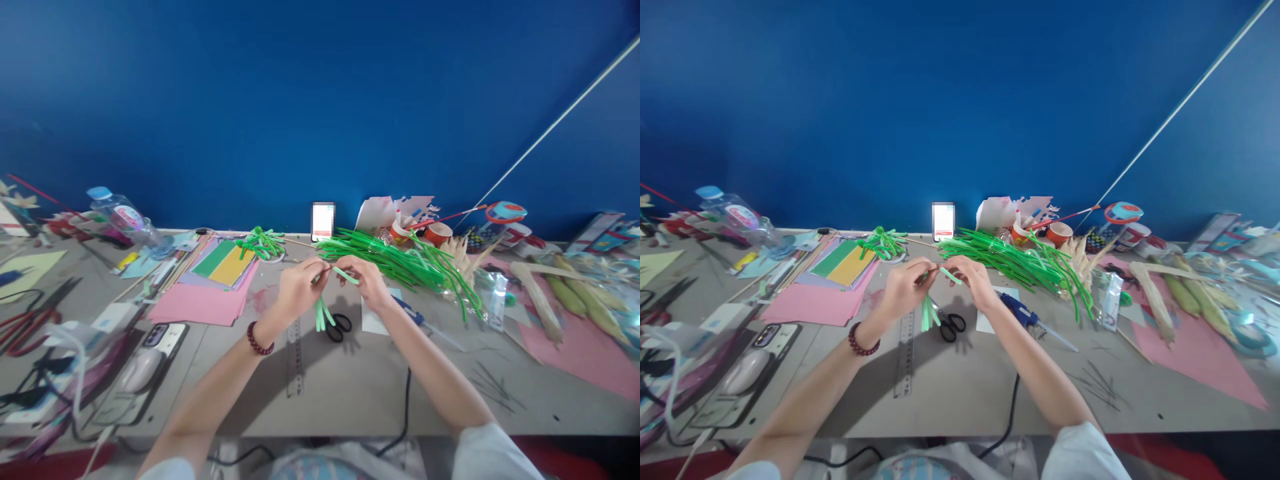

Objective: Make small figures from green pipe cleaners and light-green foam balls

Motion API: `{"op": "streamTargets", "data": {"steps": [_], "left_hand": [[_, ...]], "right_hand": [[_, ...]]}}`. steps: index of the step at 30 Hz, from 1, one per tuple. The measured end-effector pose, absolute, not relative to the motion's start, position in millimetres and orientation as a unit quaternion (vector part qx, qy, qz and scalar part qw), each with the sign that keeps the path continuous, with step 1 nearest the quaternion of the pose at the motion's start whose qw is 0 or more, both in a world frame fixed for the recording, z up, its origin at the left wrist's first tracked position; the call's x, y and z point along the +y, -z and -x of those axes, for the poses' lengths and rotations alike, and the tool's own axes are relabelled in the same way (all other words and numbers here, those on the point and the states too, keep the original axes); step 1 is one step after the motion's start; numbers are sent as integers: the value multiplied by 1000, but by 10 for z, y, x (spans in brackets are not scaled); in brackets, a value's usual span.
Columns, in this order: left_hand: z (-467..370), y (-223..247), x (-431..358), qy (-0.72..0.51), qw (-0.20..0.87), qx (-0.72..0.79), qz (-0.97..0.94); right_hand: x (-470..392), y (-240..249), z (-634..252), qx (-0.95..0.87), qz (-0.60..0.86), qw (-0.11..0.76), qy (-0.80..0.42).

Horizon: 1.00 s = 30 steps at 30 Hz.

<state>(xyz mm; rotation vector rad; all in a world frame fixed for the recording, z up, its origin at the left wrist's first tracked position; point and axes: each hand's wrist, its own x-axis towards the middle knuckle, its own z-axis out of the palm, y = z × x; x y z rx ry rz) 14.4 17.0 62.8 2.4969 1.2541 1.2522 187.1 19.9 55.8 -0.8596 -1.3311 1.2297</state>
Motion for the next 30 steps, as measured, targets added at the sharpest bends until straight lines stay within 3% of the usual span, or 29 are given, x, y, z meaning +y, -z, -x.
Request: {"op": "streamTargets", "data": {"steps": [5, 10, 15, 23, 30], "left_hand": [[-158, -552, 146, -322, -96, 421, -842], [-157, -566, 160, -331, -102, 418, -840], [-144, -555, 177, -364, -73, 407, -835], [-113, -667, 205, -412, 92, 374, -826], [-65, -778, 243, -390, 288, 355, -799]], "right_hand": [[250, -567, -1919, -535, 401, 485, -564], [279, -490, -1920, -530, 406, 464, -582], [273, -478, -1892, -579, 437, 489, -484], [227, -543, -1924, -746, 375, 503, -223], [209, -572, -1953, -784, 338, 500, -147]]}}
